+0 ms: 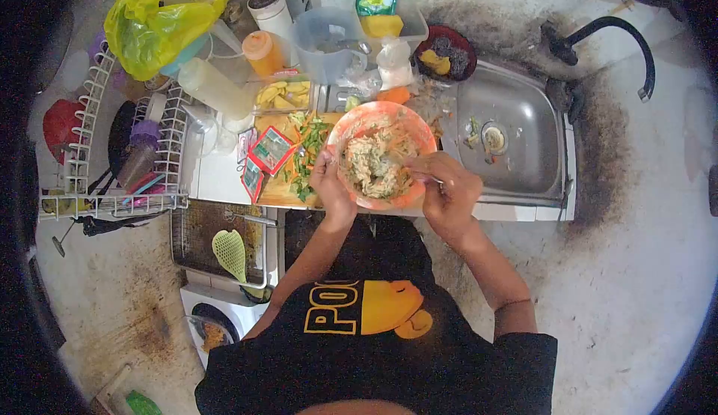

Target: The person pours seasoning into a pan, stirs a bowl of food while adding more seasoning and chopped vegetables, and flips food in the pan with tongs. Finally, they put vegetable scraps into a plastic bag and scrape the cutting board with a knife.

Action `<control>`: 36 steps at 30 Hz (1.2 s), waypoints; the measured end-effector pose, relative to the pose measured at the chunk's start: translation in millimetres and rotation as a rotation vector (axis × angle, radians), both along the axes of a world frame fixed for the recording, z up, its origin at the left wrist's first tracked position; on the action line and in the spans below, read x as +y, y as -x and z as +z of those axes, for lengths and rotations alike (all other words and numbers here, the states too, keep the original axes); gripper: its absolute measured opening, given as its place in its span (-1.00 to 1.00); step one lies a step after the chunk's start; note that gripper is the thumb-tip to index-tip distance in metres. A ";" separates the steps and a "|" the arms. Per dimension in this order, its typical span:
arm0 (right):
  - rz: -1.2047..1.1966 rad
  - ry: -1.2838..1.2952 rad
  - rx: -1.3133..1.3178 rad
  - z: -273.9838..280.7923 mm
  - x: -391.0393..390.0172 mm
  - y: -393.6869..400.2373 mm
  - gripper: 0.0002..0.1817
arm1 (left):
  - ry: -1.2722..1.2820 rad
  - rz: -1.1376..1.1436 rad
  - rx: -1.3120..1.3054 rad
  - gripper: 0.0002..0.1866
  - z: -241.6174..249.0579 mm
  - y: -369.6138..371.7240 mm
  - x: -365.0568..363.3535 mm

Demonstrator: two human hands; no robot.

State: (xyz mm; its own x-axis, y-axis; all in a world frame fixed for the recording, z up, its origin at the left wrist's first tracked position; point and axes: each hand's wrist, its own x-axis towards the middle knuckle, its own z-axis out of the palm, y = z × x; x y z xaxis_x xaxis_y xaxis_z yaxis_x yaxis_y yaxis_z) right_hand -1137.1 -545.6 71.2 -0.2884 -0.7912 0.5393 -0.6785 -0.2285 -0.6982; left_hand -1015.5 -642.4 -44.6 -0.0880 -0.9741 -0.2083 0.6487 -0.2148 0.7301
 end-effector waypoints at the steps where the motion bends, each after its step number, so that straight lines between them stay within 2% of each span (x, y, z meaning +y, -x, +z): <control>1: -0.009 -0.008 -0.009 -13.6 8.7 -7.6 -0.69 | -0.008 -0.009 -0.009 -0.71 -3.9 -3.6 2.3; 2: 0.013 -0.065 0.060 -37.0 14.9 -13.5 -0.68 | -0.008 -0.019 0.031 -0.75 -6.8 -3.7 1.0; 4: -0.026 -0.170 0.244 -49.0 17.4 -24.4 -0.68 | -0.001 -0.025 0.072 -0.76 6.9 0.2 -0.4; 5: -0.022 -0.173 0.246 -50.1 16.2 -18.3 -0.68 | -0.005 -0.021 0.074 -0.76 7.0 0.7 0.6; 7: -0.025 -0.100 -0.221 -41.4 0.1 -1.9 -0.75 | 0.004 -0.059 0.019 -0.75 5.7 -3.8 -2.0; 8: -0.069 -0.051 -0.052 -18.2 -6.6 7.8 -0.79 | 0.014 -0.038 -0.012 -0.74 4.8 -2.2 -2.6; 9: -0.069 -0.051 -0.051 -19.2 -16.0 14.3 -0.79 | 0.014 -0.039 -0.011 -0.74 1.3 -1.4 -3.6; 11: -0.226 0.006 0.038 -25.4 -28.4 23.7 -0.83 | 0.029 -0.034 0.010 -0.66 -6.5 -1.8 -2.0; 14: -0.286 -0.044 0.064 -56.5 -55.3 15.4 -0.86 | 0.001 -0.066 0.006 -0.66 5.5 -2.2 -3.0; 15: -0.283 -0.048 0.063 -55.3 -56.4 7.2 -0.86 | -0.003 -0.063 0.004 -0.66 5.1 -2.0 -1.9; 17: -0.140 -0.131 -0.168 -47.7 -50.7 -9.7 -0.80 | 0.007 -0.021 -0.016 -0.68 4.1 -0.1 -3.1; 18: -0.140 -0.130 -0.161 -34.3 -42.4 -13.7 -0.80 | 0.007 -0.020 -0.009 -0.68 3.4 1.8 -4.9; 20: -0.055 -0.170 0.039 -9.4 -15.9 -27.0 -0.77 | 0.029 -0.027 -0.018 -0.71 -0.3 1.3 -4.6; 21: -0.054 -0.176 0.037 -11.2 -5.7 -33.3 -0.77 | 0.023 -0.027 -0.020 -0.71 -0.5 1.0 -4.1; 23: 0.077 -0.081 0.231 -19.2 8.9 -42.4 -0.76 | -0.042 -0.054 0.087 -0.73 1.6 0.9 -3.7; 24: 0.102 -0.097 0.216 -37.1 11.2 -42.6 -0.75 | -0.042 -0.057 0.086 -0.73 1.9 1.6 -4.2; 25: 0.097 -0.097 0.214 -49.1 9.8 -36.1 -0.75 | -0.023 -0.044 0.084 -0.73 2.3 1.7 -3.7; 27: 0.071 -0.093 0.045 -62.3 -4.3 -11.8 -0.72 | 0.000 -0.029 0.083 -0.73 3.2 2.1 -4.1; 28: -0.054 -0.240 -0.020 -45.5 -12.3 -8.0 -0.70 | -0.015 -0.039 0.066 -0.74 2.8 0.4 -4.8; 31: 0.018 -0.105 -0.029 13.1 -1.0 -20.0 -0.69 | -0.016 -0.033 0.024 -0.76 12.8 3.7 -10.9; 33: 0.040 -0.081 -0.042 -22.5 14.1 -30.8 -0.67 | -0.039 -0.038 -0.039 -0.77 13.2 -6.5 -0.8; 35: 0.052 -0.199 0.351 -52.3 17.4 -25.9 -0.64 | -0.017 -0.034 0.055 -0.78 14.0 0.5 -5.9; 36: 0.022 -0.302 0.226 -37.6 10.6 -29.2 -0.66 | -0.015 -0.026 0.060 -0.78 11.9 3.2 -7.4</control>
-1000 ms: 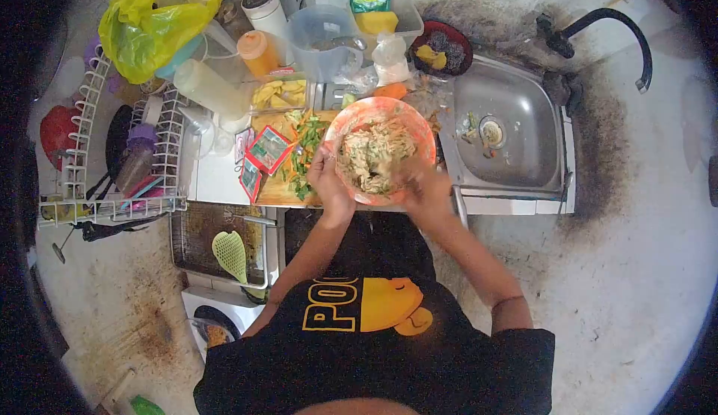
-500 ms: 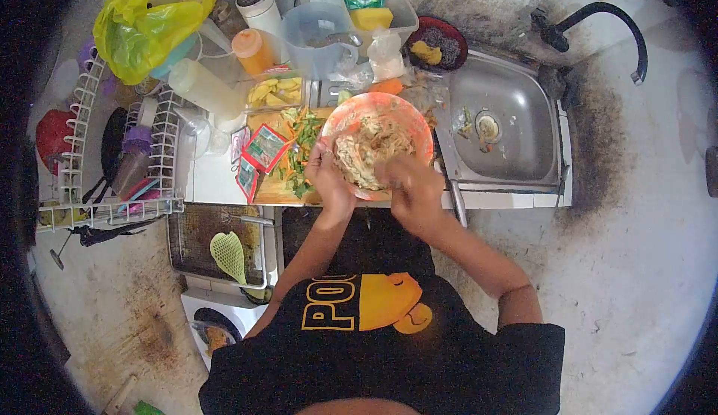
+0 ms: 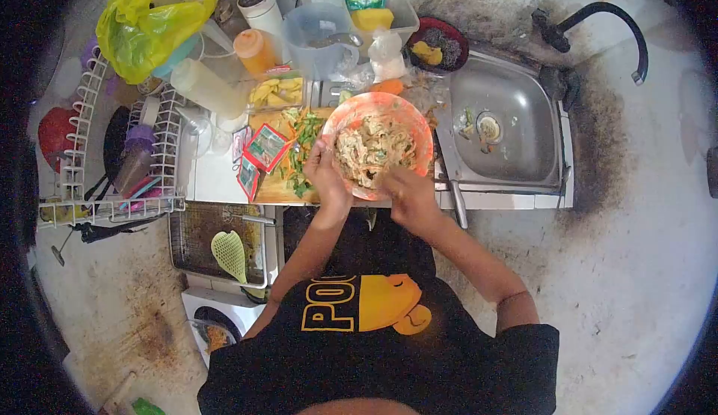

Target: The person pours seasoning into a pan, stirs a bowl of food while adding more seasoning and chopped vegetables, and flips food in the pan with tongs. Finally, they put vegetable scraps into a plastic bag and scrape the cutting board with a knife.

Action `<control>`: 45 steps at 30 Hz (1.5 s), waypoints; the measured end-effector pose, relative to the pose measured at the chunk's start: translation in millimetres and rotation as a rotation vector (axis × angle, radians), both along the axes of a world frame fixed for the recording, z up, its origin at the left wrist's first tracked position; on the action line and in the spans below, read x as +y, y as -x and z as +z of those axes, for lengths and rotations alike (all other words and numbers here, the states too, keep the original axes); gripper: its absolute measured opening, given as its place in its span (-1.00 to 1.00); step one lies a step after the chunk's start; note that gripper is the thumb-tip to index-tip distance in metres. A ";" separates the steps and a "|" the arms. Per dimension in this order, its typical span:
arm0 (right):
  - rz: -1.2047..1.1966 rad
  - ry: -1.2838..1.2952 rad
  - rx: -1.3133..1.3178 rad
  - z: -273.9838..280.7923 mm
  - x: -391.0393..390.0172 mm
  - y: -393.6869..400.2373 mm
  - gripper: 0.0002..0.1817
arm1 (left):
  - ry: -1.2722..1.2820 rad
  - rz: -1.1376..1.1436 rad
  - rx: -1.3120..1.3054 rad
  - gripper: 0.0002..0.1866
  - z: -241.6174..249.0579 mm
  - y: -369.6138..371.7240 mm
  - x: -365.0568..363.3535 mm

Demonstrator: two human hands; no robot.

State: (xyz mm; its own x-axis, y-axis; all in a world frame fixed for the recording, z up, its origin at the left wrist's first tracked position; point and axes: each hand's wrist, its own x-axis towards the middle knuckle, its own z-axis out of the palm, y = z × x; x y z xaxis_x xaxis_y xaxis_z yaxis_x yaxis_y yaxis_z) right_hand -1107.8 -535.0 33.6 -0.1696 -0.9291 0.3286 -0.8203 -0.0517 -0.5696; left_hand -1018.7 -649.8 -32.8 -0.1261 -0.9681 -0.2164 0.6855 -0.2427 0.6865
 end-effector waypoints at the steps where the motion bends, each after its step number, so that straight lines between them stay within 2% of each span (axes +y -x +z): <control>1: 0.008 -0.002 -0.004 11.9 -2.6 4.9 -0.66 | 0.003 -0.002 -0.009 -0.78 -5.2 -0.9 0.5; 3: -0.024 0.162 -0.211 29.6 -10.3 23.4 -0.72 | 0.015 -0.007 -0.030 -0.78 -13.2 -3.3 -3.5; 4: -0.009 0.161 -0.211 36.3 -12.8 29.0 -0.72 | 0.015 0.008 -0.029 -0.78 -13.6 -1.3 -6.6; 6: -0.090 0.118 -0.110 43.3 -8.7 32.5 -0.75 | 0.004 -0.001 -0.069 -0.76 -15.3 -3.6 -1.9; 8: -0.113 0.058 -0.137 8.2 -6.5 44.2 -0.75 | -0.016 -0.009 -0.051 -0.75 -9.2 -3.2 -2.2; 11: -0.130 -0.047 -0.193 29.5 -23.0 45.6 -0.78 | 0.000 0.009 -0.111 -0.71 -13.8 -2.7 -8.0; 13: -0.087 -0.096 -0.040 40.7 -29.1 55.1 -0.84 | 0.030 -0.004 -0.207 -0.67 -18.2 -2.4 -9.7; 15: -0.098 -0.179 0.003 41.8 -33.5 63.7 -0.88 | 0.009 -0.006 -0.203 -0.65 -17.1 -2.6 -8.0; 18: -0.070 -0.238 0.011 48.7 -41.2 67.3 -0.77 | -0.024 -0.040 -0.161 -0.65 -10.9 -2.7 -6.3; 20: -0.108 -0.155 -0.039 45.1 -43.7 74.6 -0.56 | -0.033 0.003 -0.133 -0.66 -8.3 0.2 2.8; 24: -0.162 -0.024 0.056 -2.1 -18.5 89.7 -0.44 | -0.009 -0.015 -0.073 -0.64 -15.6 -4.6 22.9; 26: -0.312 -0.105 -0.578 -23.3 -1.1 78.4 -0.30 | 0.024 -0.098 -0.083 -0.56 -22.3 -10.5 27.4; 27: -0.302 -0.113 -0.582 -33.2 -1.1 74.1 -0.30 | 0.018 -0.087 -0.089 -0.56 -24.9 -14.5 28.2; 29: -0.230 -0.045 -0.981 -50.0 1.5 65.1 -0.18 | 0.049 -0.220 -0.133 -0.44 -28.9 -19.6 30.1; 30: -0.263 -0.110 -1.136 -28.8 -12.0 49.3 -0.13 | 0.037 -0.243 -0.053 -0.43 -23.0 -20.1 31.7; 31: -0.268 -0.105 -1.139 -32.6 -14.1 47.4 -0.13 | 0.038 -0.249 -0.055 -0.43 -27.4 -18.5 33.2; 33: -0.139 0.074 -1.482 -42.5 -12.7 48.4 -0.11 | 0.036 -0.307 -0.012 -0.35 -31.3 -15.3 33.5; 37: -0.053 0.132 -1.680 -40.4 -5.2 49.0 -0.06 | 0.053 -0.350 0.025 -0.27 -31.6 -13.3 39.0; 41: -0.055 0.119 -1.700 -20.7 5.3 36.4 -0.03 | 0.094 -0.380 -0.091 -0.25 -32.7 -24.1 48.9; 43: -0.003 0.124 -1.686 -13.2 15.2 29.5 0.00 | 0.115 -0.355 -0.141 -0.25 -10.8 -35.9 60.4; 45: 0.022 0.084 -1.730 -5.8 27.5 23.3 0.01 | 0.070 -0.361 -0.059 -0.33 18.0 -51.6 72.0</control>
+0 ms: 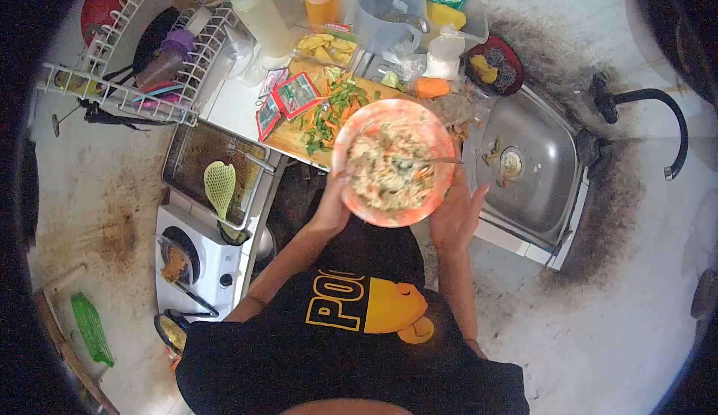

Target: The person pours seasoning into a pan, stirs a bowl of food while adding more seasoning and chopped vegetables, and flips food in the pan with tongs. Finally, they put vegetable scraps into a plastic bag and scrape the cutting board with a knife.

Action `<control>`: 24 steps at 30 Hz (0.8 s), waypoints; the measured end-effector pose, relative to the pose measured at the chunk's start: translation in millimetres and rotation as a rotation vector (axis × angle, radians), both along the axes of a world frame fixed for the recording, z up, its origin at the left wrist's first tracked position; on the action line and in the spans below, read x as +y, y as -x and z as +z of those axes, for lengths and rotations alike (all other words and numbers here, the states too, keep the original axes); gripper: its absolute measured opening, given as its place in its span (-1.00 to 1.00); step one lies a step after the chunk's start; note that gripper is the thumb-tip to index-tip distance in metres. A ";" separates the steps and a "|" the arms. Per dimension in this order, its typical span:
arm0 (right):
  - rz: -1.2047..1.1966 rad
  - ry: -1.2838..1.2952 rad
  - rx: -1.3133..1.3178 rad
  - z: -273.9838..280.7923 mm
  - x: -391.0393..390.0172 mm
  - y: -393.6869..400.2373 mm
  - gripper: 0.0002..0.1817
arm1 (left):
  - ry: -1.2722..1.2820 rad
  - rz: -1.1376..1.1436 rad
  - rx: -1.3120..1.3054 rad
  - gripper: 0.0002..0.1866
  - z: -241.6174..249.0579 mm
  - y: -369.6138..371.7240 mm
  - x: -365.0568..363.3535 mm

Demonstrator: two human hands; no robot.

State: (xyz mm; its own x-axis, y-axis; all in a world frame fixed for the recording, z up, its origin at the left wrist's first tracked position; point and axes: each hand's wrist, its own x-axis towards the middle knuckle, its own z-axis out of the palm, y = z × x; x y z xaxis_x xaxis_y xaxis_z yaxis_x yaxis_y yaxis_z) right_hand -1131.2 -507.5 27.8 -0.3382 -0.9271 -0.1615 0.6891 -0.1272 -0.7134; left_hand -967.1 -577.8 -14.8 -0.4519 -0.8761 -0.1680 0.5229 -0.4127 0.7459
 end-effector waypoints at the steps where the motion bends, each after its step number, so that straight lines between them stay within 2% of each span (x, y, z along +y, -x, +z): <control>1: 0.037 0.000 -0.034 1.4 4.1 -2.3 0.02 | -0.070 0.013 0.010 -0.33 -0.7 -8.7 6.5; 4: 0.126 -0.026 0.048 0.7 9.8 -9.2 0.04 | -0.369 0.069 0.150 -0.32 -9.3 -40.8 33.0; 5: 0.201 -0.021 0.180 -3.7 9.7 -5.7 -0.08 | -0.369 0.161 0.192 -0.33 -12.3 -48.2 42.6; 6: 0.213 -0.021 0.171 0.2 7.7 -3.2 -0.08 | -0.374 0.247 0.230 -0.34 -12.9 -55.0 53.7; 8: 0.282 -0.071 0.776 10.6 -13.7 4.1 -0.28 | -0.400 0.347 0.150 -0.29 -5.8 -66.5 71.6; 9: 0.220 -0.060 0.845 8.6 -27.6 6.9 -0.52 | -0.389 0.370 0.099 -0.27 -3.5 -72.6 80.0; 10: 0.216 0.020 1.041 -5.9 -48.6 15.1 -0.57 | -0.382 0.393 0.048 -0.25 -2.3 -78.3 89.5; 11: 0.210 0.105 1.237 -19.3 -73.6 21.6 -0.60 | -0.375 0.404 0.045 -0.25 -2.4 -82.6 99.2; 13: 0.269 0.279 1.405 -22.2 -121.8 11.2 -0.60 | -0.483 0.547 0.047 -0.27 -6.9 -90.3 118.8; 16: 0.371 0.477 1.434 -45.3 -185.7 -13.5 -0.59 | -0.481 0.682 0.021 -0.25 -23.5 -103.8 155.0; 18: 0.406 0.602 1.564 -67.5 -220.3 -28.8 -0.59 | -0.450 0.735 0.066 -0.26 -25.2 -106.2 172.6; 19: 0.414 0.615 1.561 -73.3 -230.7 -33.0 -0.59 | -0.422 0.758 0.078 -0.26 -30.9 -107.8 180.7; 20: 0.405 0.668 1.696 -80.2 -238.7 -35.8 -0.61 | -0.422 0.771 0.080 -0.26 -37.6 -109.0 187.1; 21: 0.395 0.718 1.830 -81.2 -239.8 -39.8 -0.62 | -0.484 0.828 0.047 -0.26 -40.9 -109.6 192.0; 24: 0.331 0.676 1.976 -85.3 -224.0 -38.5 -0.65 | -0.617 0.924 0.070 -0.25 -52.6 -109.5 200.6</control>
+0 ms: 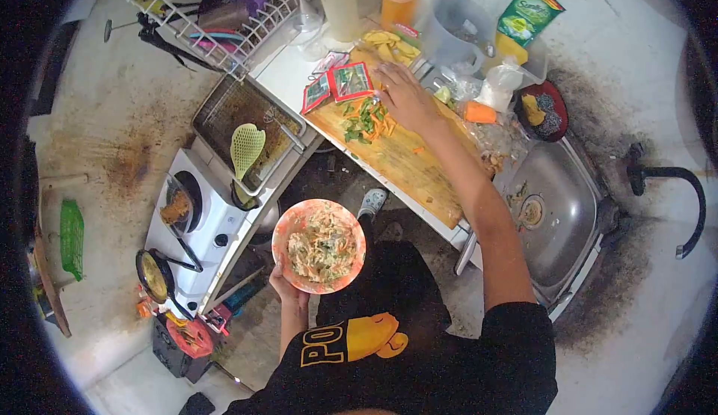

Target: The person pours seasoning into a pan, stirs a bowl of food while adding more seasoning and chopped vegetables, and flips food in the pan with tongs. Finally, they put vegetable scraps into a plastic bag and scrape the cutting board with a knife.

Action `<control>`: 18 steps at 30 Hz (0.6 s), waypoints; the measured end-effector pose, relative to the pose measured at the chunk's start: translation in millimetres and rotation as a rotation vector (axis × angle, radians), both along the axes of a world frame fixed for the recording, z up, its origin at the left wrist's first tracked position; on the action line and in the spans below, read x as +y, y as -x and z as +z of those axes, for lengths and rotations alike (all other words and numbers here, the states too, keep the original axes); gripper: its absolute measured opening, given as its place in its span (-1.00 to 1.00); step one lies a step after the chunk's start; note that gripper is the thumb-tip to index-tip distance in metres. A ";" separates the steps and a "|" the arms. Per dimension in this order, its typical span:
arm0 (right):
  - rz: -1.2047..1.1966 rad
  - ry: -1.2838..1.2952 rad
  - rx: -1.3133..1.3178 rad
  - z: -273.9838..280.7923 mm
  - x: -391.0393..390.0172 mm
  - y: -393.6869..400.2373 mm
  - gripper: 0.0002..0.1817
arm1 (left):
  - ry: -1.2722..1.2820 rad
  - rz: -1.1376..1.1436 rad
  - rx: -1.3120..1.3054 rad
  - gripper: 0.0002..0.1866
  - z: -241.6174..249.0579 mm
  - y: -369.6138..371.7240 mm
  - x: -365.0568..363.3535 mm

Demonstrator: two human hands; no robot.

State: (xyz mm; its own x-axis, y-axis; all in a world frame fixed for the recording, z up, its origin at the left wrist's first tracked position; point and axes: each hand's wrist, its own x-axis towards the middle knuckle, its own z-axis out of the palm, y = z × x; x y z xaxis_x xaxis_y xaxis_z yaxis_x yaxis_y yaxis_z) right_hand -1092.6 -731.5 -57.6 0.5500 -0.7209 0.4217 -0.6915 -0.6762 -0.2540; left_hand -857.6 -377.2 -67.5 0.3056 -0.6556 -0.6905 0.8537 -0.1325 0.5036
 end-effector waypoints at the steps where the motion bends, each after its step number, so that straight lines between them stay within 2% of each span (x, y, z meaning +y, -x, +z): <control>1: 0.009 -0.008 0.009 -2.3 3.9 4.0 -0.65 | 0.028 0.000 0.025 -0.26 -5.9 0.2 0.1; 3: -0.045 -0.244 -0.172 -4.3 12.3 12.4 -0.66 | 0.056 0.006 0.071 -0.26 -19.1 0.3 -2.1; 4: -0.043 -0.249 -0.162 -5.5 20.6 14.4 -0.66 | 0.051 0.010 0.081 -0.26 -24.2 0.9 -3.1; 6: -0.050 -0.319 -0.306 -4.9 43.6 19.0 -0.68 | 0.179 -0.055 0.079 -0.28 -32.5 2.7 -10.4; 9: -0.073 -0.417 -0.375 7.9 74.3 19.5 -0.68 | 0.127 -0.044 0.077 -0.31 -40.7 5.6 -28.0; 10: -0.070 -0.415 -0.370 9.2 74.6 18.5 -0.68 | 0.100 -0.039 0.070 -0.33 -43.3 6.2 -34.3; 12: -0.223 -0.288 -0.488 8.7 75.3 16.6 -0.66 | 0.071 -0.040 0.039 -0.33 -50.7 3.3 -46.1; 13: -0.221 -0.292 -0.485 3.0 73.5 15.0 -0.66 | 0.132 -0.057 0.065 -0.33 -49.7 1.4 -53.2; 15: -0.343 -0.171 -0.352 -11.2 66.6 8.5 -0.62 | 0.172 -0.090 0.061 -0.31 -43.7 -1.8 -69.3; 18: -0.304 -0.208 -0.388 -13.9 75.3 -17.8 -0.60 | 0.239 -0.137 0.077 -0.30 -32.2 -7.4 -88.4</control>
